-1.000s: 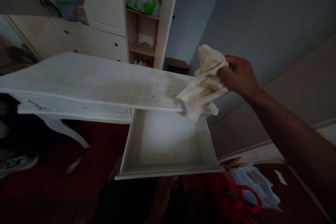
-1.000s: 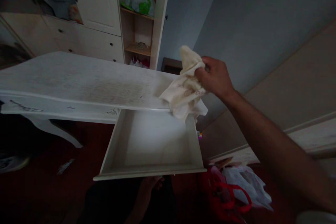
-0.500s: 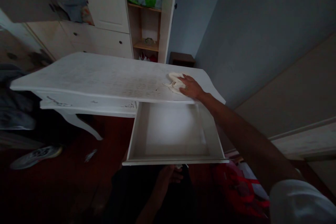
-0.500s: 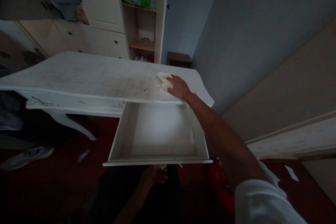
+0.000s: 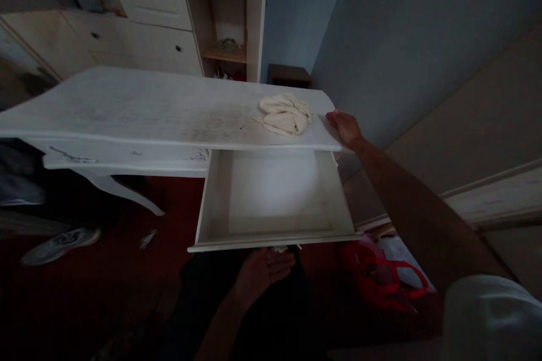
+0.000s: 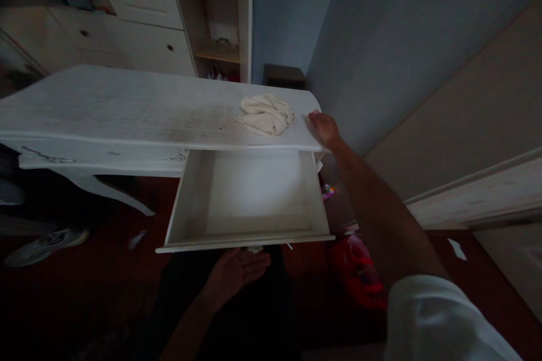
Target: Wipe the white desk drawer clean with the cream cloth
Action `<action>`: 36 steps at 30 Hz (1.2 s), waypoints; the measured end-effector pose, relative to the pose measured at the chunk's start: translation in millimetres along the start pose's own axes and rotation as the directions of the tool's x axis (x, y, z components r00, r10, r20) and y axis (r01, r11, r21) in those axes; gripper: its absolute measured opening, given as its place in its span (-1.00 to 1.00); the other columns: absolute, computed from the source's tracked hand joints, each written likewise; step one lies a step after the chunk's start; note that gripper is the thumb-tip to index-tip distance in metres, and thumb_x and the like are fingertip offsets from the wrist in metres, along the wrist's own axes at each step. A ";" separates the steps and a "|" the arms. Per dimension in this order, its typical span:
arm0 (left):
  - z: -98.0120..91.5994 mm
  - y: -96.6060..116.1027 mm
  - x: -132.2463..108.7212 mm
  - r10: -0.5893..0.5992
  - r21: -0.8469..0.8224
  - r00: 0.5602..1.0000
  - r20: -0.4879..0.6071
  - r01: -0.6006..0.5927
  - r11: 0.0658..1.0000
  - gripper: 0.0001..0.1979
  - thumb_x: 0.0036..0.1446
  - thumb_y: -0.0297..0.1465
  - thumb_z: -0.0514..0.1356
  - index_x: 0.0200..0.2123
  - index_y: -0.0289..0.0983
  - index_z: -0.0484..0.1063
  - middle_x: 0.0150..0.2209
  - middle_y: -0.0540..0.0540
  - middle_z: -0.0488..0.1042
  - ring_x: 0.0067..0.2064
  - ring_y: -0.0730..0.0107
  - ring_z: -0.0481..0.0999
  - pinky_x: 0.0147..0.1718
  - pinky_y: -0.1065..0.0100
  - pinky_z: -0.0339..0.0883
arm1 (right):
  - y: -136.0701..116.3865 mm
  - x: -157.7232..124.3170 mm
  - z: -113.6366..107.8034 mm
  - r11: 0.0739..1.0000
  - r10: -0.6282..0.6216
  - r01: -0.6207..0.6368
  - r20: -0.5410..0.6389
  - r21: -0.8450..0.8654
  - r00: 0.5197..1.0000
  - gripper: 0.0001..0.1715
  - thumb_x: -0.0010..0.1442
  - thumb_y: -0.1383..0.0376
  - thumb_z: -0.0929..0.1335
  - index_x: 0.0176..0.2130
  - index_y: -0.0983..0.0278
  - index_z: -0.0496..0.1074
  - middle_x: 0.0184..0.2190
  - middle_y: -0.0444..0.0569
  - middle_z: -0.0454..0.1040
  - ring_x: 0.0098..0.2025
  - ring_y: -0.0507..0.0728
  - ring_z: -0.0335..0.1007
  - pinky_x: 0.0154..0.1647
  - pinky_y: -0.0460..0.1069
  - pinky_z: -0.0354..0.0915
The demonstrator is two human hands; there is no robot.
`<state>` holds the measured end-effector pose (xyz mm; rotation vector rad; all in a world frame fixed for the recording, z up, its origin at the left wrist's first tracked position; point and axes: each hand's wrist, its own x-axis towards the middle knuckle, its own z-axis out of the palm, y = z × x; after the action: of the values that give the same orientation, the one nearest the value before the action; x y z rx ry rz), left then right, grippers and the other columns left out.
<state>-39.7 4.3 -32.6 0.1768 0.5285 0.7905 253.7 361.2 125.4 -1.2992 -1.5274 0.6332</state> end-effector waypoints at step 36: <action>49.3 45.1 16.6 0.187 0.325 0.979 -0.076 -0.153 0.933 -0.46 0.00 0.00 0.35 -0.25 -0.42 0.60 -0.13 -0.41 0.62 -0.09 -0.10 0.63 -0.09 0.06 0.48 | -3.6 -17.4 -0.2 0.994 0.029 -0.035 -0.057 -0.099 0.998 -0.77 -0.11 0.14 0.51 -0.47 0.26 0.60 -0.44 -0.06 0.62 -0.37 0.13 0.52 -0.25 0.02 0.42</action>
<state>-33.1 49.7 18.7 0.4870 0.7480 0.8839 251.2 343.8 122.5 -1.4082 -1.5114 0.5423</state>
